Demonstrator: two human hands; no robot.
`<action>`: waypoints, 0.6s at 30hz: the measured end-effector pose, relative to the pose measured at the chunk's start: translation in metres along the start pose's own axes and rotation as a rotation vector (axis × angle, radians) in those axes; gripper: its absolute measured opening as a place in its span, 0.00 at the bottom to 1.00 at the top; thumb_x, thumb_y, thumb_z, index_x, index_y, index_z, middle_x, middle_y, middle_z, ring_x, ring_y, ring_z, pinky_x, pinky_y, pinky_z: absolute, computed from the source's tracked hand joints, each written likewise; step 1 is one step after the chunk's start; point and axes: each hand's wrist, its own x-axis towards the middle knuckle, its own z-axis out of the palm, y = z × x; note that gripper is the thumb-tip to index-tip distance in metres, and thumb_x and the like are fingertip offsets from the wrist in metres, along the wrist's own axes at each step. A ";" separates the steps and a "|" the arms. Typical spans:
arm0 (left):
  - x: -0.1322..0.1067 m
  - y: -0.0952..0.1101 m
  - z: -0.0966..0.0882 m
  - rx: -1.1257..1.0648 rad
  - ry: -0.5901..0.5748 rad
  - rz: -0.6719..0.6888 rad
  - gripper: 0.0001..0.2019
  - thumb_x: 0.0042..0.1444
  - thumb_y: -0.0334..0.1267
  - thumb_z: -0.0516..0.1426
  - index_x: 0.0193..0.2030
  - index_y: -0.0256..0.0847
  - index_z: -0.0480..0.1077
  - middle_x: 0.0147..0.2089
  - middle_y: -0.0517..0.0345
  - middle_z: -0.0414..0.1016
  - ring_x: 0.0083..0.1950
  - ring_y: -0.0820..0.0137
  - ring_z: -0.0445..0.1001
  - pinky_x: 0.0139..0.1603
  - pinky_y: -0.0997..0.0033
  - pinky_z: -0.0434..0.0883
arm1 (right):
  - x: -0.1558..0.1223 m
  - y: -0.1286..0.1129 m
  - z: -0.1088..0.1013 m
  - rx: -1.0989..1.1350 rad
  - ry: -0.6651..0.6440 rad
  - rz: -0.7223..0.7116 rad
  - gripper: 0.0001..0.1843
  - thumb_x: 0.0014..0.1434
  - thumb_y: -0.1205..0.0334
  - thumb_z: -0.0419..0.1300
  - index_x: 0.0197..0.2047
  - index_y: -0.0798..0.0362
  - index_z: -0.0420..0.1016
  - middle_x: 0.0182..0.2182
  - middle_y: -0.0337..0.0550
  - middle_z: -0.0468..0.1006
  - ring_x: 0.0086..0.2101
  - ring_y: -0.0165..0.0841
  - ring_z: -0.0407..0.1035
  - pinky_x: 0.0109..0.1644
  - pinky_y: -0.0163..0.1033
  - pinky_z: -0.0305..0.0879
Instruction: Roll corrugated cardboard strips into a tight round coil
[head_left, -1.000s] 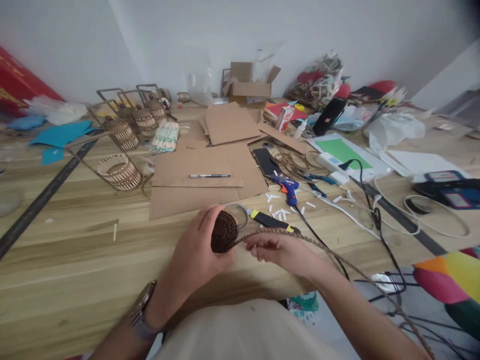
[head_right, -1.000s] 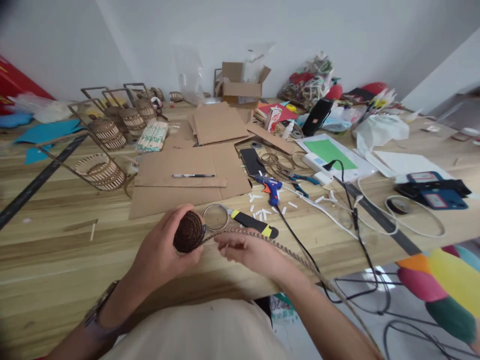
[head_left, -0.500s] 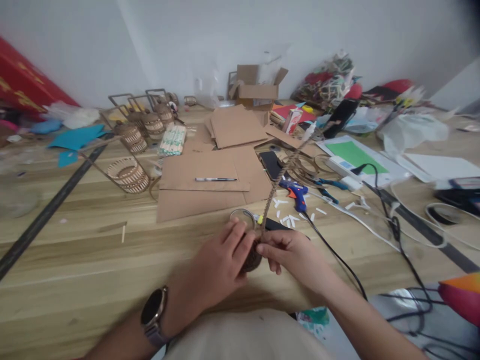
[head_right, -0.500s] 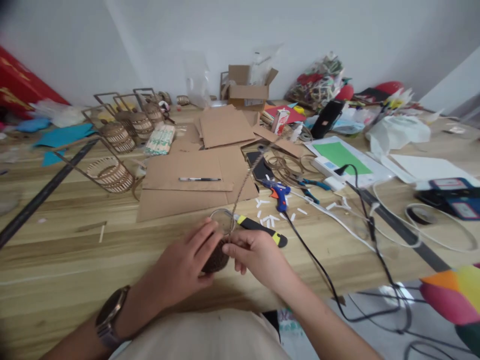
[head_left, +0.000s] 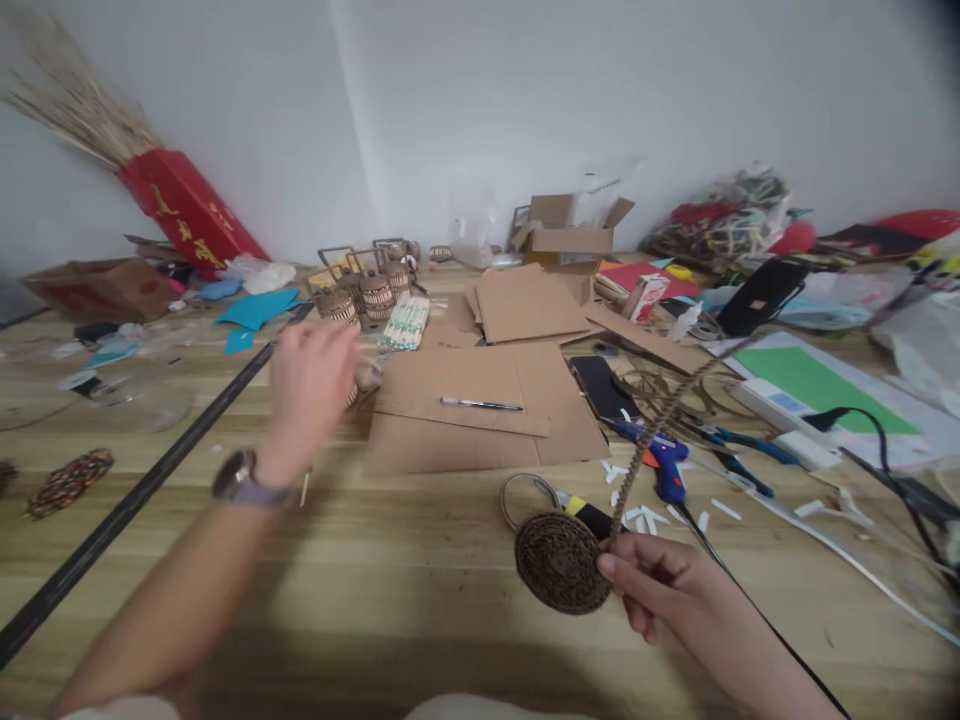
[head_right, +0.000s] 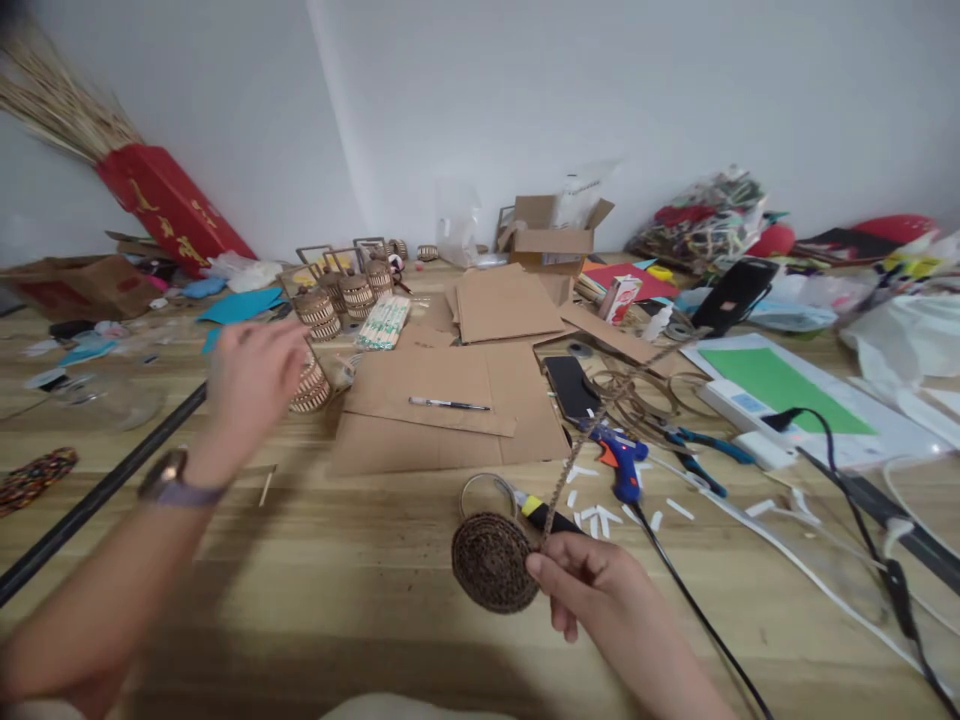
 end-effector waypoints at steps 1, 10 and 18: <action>0.015 -0.022 0.002 0.040 0.014 -0.038 0.13 0.67 0.38 0.51 0.49 0.38 0.74 0.58 0.39 0.77 0.63 0.43 0.71 0.62 0.33 0.67 | -0.001 0.002 -0.002 0.004 0.012 -0.001 0.31 0.45 0.28 0.65 0.19 0.48 0.63 0.14 0.35 0.66 0.17 0.30 0.61 0.25 0.37 0.61; 0.049 -0.084 0.000 0.046 -0.114 -0.035 0.21 0.65 0.52 0.54 0.25 0.41 0.67 0.21 0.60 0.72 0.46 0.57 0.81 0.55 0.51 0.75 | -0.006 0.001 -0.016 0.132 0.110 -0.026 0.35 0.39 0.25 0.68 0.18 0.50 0.66 0.13 0.34 0.65 0.17 0.27 0.58 0.23 0.35 0.59; 0.033 -0.023 -0.093 0.186 -0.161 0.187 0.39 0.66 0.57 0.31 0.48 0.32 0.75 0.44 0.55 0.74 0.62 0.47 0.73 0.58 0.35 0.66 | 0.011 -0.020 -0.043 0.279 0.179 -0.058 0.33 0.31 0.33 0.76 0.16 0.52 0.67 0.11 0.33 0.63 0.14 0.23 0.53 0.18 0.33 0.47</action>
